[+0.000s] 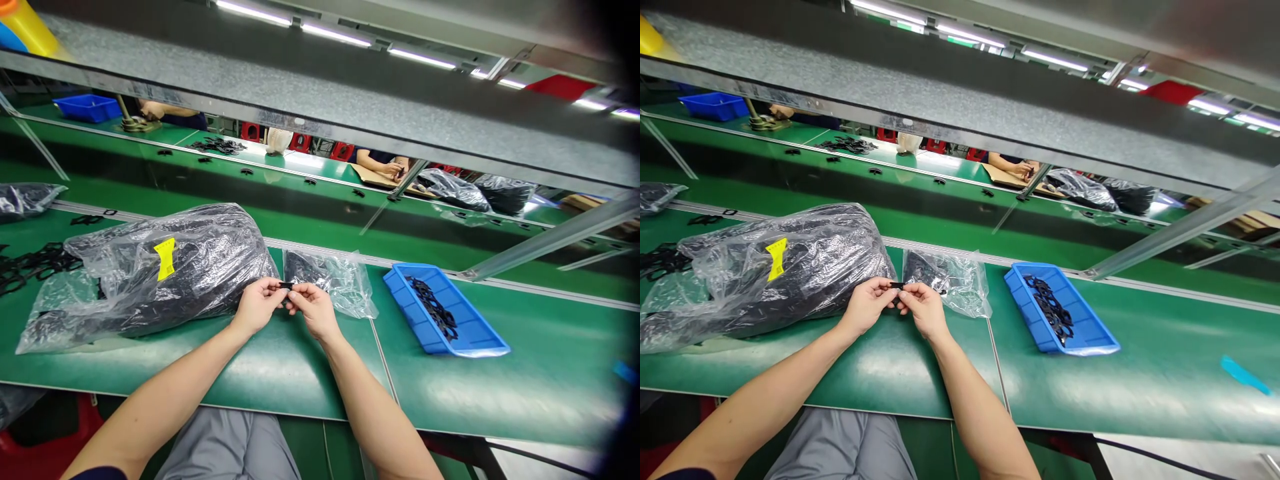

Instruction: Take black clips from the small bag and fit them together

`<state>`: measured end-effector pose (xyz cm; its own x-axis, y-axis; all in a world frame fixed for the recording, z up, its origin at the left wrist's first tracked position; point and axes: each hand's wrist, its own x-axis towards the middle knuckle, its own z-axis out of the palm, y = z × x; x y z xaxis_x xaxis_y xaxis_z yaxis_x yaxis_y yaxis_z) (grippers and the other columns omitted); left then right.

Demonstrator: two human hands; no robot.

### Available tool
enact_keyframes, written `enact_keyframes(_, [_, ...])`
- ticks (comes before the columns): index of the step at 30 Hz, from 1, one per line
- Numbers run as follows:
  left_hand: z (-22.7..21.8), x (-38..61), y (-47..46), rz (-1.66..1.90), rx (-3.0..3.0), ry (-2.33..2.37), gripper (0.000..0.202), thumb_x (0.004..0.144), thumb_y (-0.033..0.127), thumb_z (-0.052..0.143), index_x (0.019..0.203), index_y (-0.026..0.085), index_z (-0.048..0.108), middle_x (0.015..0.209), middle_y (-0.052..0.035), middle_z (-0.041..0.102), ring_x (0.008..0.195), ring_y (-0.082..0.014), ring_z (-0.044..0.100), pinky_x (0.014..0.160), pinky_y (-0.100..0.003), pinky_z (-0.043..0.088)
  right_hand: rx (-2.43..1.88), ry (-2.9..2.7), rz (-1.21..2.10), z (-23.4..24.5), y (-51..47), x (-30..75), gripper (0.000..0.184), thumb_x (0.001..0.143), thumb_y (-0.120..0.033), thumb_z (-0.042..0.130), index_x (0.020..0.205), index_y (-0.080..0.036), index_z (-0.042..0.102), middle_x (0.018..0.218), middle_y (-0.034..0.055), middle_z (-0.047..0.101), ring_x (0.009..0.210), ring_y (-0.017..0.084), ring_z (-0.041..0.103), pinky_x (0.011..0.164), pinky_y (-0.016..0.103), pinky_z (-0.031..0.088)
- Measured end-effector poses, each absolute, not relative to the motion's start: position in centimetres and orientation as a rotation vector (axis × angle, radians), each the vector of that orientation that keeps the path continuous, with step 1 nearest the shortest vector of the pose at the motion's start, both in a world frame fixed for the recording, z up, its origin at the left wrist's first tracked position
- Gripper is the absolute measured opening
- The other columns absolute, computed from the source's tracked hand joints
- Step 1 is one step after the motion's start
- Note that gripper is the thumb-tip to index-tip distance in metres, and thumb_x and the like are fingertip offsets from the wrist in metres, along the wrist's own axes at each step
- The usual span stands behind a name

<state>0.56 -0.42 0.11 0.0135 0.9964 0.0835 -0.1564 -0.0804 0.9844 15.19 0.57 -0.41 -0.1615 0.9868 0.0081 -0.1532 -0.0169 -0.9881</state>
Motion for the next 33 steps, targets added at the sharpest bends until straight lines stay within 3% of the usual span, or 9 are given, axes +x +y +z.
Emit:
enact_keyframes(6, [-0.2, 0.7, -0.7, 1.372, 1.253, 1.120, 0.017, 0.077, 0.029, 0.066, 0.086, 0.015, 0.067, 0.078, -0.0028, 0.066, 0.066, -0.0123, 0.062, 0.061, -0.023, 0.054, -1.083, -1.474, 0.795, -0.8, 0.0, 15.1, 0.014, 0.081, -0.035, 0.064, 0.087, -0.021, 0.065, 0.092, 0.0054, 0.065, 0.079, 0.017, 0.063, 0.063, 0.029, 0.055])
enact_keyframes(19, [-1.1, 0.6, -0.9, 1.403, 1.451, 1.149, 0.021, 0.081, 0.034, 0.063, 0.092, 0.017, 0.069, 0.086, -0.0060, 0.069, 0.076, -0.0165, 0.065, 0.070, -0.028, 0.057, -1.023, -1.731, 0.496, 0.1, -0.4, 15.4, 0.008, 0.086, -0.025, 0.056, 0.085, -0.022, 0.064, 0.085, 0.0045, 0.063, 0.077, 0.017, 0.060, 0.066, 0.029, 0.052])
enact_keyframes(33, [-0.6, 0.4, -0.9, 1.411, 1.581, 1.130, 0.016, 0.082, 0.028, 0.061, 0.091, 0.018, 0.070, 0.088, -0.0056, 0.065, 0.079, -0.0161, 0.063, 0.072, -0.027, 0.055, -1.078, -1.809, 0.478, 0.8, -0.2, 15.9, 0.011, 0.085, -0.024, 0.054, 0.081, -0.023, 0.064, 0.075, 0.0021, 0.058, 0.068, 0.016, 0.055, 0.067, 0.030, 0.048])
